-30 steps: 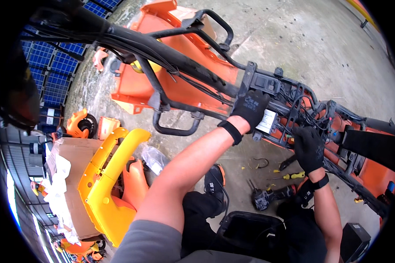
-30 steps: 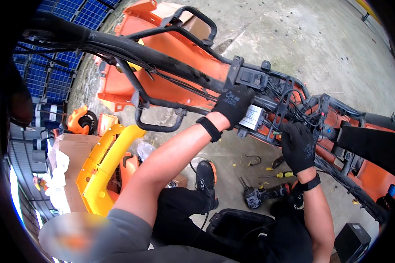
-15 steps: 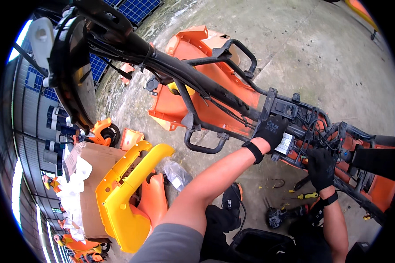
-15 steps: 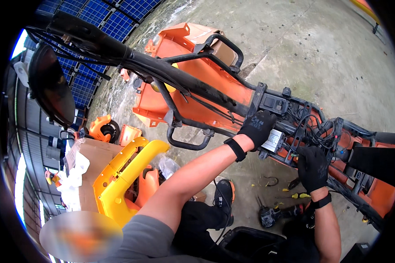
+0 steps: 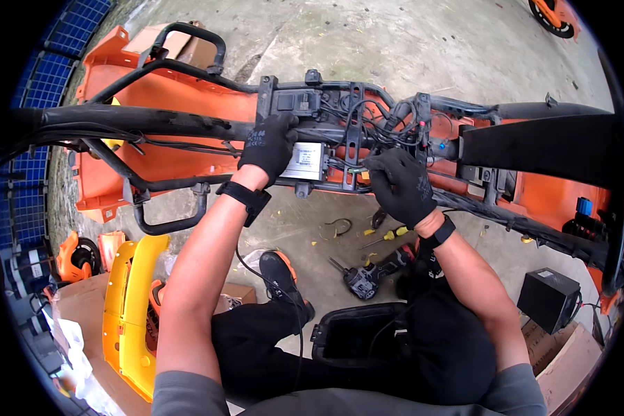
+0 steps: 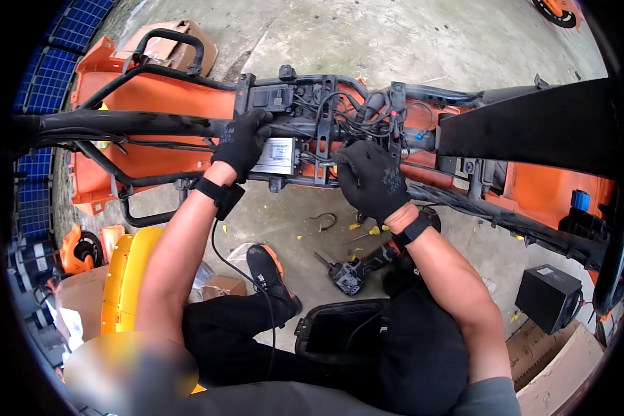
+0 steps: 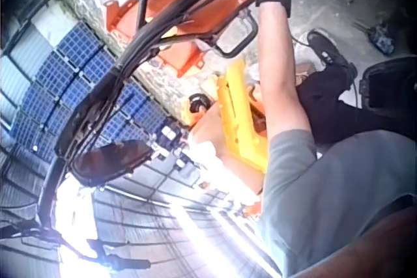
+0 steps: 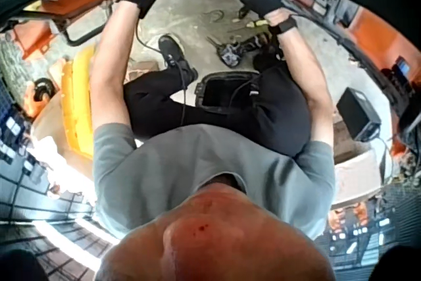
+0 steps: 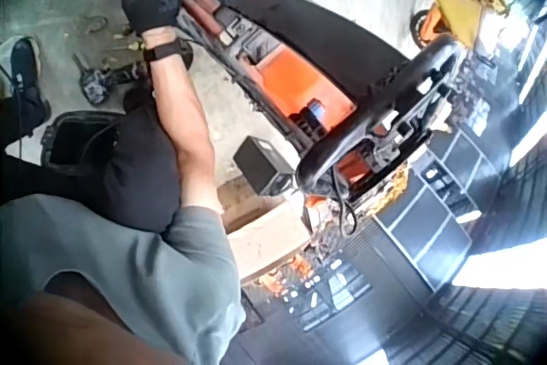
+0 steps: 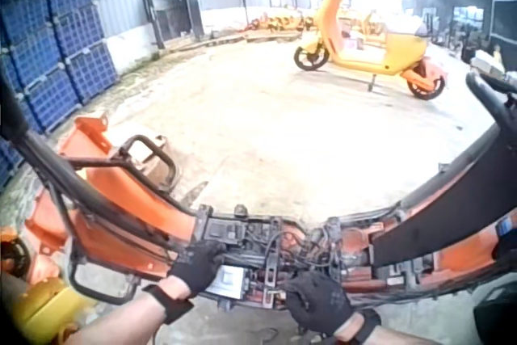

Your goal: The person connects and organizes electrical wires and plastic connectors on the frame of an orange vehicle by hand. They manipulate various wiring harnesses and handle an electronic module mounted to the frame.

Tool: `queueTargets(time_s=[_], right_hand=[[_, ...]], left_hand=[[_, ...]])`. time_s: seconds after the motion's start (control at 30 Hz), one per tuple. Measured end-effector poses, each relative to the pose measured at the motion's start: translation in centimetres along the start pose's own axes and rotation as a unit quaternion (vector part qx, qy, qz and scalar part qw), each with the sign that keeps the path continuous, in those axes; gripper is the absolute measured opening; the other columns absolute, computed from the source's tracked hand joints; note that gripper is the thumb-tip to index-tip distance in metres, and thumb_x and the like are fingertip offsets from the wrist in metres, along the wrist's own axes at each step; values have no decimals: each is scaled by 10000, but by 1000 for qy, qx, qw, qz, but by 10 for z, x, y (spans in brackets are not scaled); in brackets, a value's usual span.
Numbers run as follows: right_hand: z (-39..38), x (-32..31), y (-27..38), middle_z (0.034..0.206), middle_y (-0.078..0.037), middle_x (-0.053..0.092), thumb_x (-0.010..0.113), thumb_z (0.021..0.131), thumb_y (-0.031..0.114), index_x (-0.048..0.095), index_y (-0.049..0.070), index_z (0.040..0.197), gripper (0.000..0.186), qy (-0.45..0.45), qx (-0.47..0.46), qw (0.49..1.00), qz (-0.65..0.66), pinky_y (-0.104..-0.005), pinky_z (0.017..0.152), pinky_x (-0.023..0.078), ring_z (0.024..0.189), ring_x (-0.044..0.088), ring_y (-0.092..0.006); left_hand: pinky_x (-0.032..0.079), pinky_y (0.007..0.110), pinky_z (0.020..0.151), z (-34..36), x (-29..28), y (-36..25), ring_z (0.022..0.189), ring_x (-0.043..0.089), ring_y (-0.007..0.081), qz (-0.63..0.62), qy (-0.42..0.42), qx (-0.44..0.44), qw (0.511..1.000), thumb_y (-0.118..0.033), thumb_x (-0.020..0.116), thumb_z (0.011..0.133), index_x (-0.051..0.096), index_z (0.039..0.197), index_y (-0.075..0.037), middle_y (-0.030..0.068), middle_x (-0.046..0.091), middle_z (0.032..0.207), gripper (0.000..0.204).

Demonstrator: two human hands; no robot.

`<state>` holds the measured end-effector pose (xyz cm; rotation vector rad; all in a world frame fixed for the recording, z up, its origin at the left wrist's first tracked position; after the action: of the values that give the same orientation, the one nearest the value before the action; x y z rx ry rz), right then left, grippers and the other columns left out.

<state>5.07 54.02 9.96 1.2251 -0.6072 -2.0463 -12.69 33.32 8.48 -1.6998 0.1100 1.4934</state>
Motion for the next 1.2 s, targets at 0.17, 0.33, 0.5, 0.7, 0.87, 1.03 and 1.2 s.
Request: queueTargets(time_s=[0.17, 0.33, 0.5, 0.7, 0.87, 1.03, 1.2], right_hand=[[0, 4, 2, 870, -125, 619, 640, 835, 37, 650, 45, 964, 130, 3, -9, 1000, -9, -428, 745, 502, 838, 620, -334], [1, 5, 3, 877, -128, 627, 646, 826, 48, 653, 47, 964, 138, 16, -4, 999, -27, -434, 741, 509, 836, 626, -337], [1, 5, 2, 870, -130, 623, 653, 818, 54, 650, 53, 967, 149, 7, -14, 1000, -17, -437, 733, 507, 827, 624, -340], [-1, 4, 0, 876, -129, 615, 653, 817, 58, 643, 54, 976, 159, 19, -9, 999, -30, -437, 743, 506, 841, 622, -339], [-2, 4, 0, 906, -128, 636, 641, 828, 18, 663, 42, 995, 170, 31, -4, 999, -33, -423, 757, 504, 863, 631, -340], [-1, 3, 1, 914, -125, 648, 636, 833, 0, 673, 40, 995, 171, 25, -2, 999, -26, -415, 762, 503, 866, 635, -338], [-1, 5, 0, 910, -123, 646, 635, 838, 11, 676, 43, 991, 162, 30, 2, 999, -37, -414, 759, 502, 868, 634, -336]], left_hand=[[522, 461, 851, -1, 2, -6, 987, 643, 404, -14, 9, 42, 999, -104, 642, 901, 672, 1039, -40, 194, 687, 1029, 155], [520, 439, 811, 0, 5, -1, 936, 653, 389, -15, 5, 49, 999, -81, 652, 896, 668, 1021, -30, 190, 683, 968, 136], [514, 433, 779, 0, 9, -2, 902, 656, 391, 7, -3, 47, 999, -57, 649, 890, 647, 999, -24, 195, 682, 925, 114], [516, 478, 840, 3, 9, -6, 980, 642, 411, 39, 17, 13, 999, -70, 624, 887, 648, 997, -44, 204, 681, 1006, 115], [520, 434, 782, 7, 8, 1, 897, 665, 370, 6, 19, 0, 1000, -63, 674, 878, 655, 980, -40, 185, 691, 928, 106], [523, 433, 795, 6, 4, 5, 913, 665, 382, -36, 31, -4, 999, -83, 675, 881, 661, 979, -49, 182, 698, 944, 105], [526, 423, 795, 3, 9, 4, 906, 666, 374, -37, 20, 6, 999, -80, 680, 873, 668, 983, -48, 176, 698, 943, 115]])
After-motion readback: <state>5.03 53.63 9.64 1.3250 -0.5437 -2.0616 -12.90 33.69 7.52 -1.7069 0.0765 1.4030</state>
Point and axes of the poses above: each hand's wrist, its own z-axis towards the middle knuckle, its own x-axis out of the palm, y = z × x, the point moved 4 cm from there along z, towards the middle knuckle
